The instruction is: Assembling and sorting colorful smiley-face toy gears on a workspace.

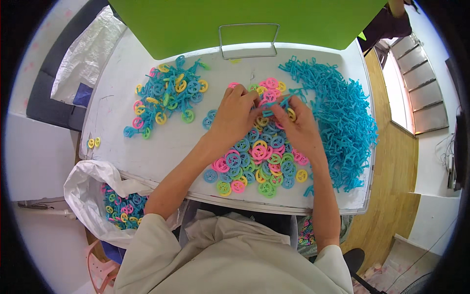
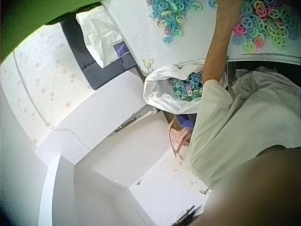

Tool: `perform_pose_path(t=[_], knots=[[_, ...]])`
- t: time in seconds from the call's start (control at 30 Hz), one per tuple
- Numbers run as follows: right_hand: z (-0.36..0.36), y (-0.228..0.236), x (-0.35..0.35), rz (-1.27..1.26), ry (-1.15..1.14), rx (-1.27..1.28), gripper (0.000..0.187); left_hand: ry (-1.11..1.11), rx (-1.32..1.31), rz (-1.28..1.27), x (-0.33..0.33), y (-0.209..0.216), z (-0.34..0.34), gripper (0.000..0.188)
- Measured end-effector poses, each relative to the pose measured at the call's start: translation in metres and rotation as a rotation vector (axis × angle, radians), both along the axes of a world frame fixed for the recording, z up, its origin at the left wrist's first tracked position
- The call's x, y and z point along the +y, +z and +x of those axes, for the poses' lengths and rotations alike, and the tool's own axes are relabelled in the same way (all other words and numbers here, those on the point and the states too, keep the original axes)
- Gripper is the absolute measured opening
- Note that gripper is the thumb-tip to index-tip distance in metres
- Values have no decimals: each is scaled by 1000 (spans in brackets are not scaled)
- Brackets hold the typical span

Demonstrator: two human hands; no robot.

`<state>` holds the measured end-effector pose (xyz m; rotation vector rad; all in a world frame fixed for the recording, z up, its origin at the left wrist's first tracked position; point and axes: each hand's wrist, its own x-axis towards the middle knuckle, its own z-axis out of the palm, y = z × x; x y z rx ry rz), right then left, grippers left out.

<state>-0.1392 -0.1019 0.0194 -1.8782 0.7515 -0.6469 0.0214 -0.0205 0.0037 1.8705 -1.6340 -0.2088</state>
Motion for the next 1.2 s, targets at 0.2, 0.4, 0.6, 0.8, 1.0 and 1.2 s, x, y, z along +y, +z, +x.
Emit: perform_pose_path(t=[0.2,0.4,0.6,0.8,1.0,1.2], knots=[[-1,6,5,-139,-140,77,17,6,174,-72,-2,5,-4,40],[0,20,3,-18,-208,120,14,-86,49,-17,5,9,-2,54],[-8,3,-9,50,-231,-92,10,48,562,109,-2,34,-3,41],[-13,14,-11,107,-76,47,16,-29,815,108,-3,36,4,19],[-14,14,-12,181,-54,17,17,-34,1008,124,-1,41,5,24],[-10,9,-9,165,-45,-67,14,-117,1146,166,-1,38,5,26]])
